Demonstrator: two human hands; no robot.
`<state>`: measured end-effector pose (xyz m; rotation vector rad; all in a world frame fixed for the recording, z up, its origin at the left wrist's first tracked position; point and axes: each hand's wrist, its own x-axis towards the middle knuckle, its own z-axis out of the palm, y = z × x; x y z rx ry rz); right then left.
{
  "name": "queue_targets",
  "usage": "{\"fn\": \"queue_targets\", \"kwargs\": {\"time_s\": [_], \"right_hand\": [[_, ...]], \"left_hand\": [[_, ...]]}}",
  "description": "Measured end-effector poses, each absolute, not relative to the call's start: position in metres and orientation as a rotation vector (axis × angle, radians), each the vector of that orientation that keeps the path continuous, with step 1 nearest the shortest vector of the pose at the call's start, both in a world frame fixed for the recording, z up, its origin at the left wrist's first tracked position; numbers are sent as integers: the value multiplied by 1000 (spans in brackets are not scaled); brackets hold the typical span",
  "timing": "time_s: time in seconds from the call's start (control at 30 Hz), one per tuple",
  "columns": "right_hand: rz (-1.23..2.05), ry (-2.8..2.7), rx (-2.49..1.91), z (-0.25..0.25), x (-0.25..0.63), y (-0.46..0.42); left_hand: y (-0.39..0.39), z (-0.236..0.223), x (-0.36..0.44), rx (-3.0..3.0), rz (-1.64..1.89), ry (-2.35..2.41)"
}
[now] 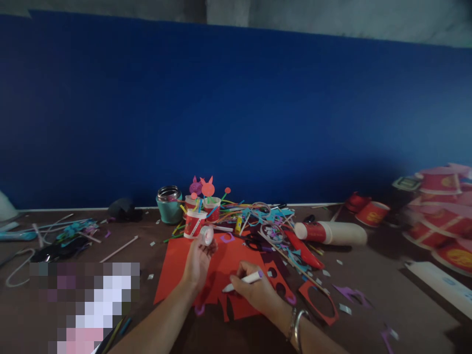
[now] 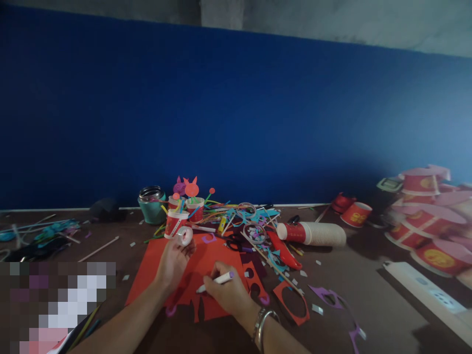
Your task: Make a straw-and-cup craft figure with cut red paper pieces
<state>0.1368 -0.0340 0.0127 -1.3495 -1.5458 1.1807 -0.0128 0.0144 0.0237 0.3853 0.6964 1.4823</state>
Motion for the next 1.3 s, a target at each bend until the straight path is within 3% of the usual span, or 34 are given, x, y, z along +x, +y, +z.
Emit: {"fn": "queue_targets", "kwargs": {"time_s": [0.73,1.3], "right_hand": [[1345,-1484,-1378,12,135,-34],[1184,-1553,-1370,14,136,-35]], "left_hand": [[15,24,-13,377,1478,704],[13,25,-13,376,1476,702]]}}
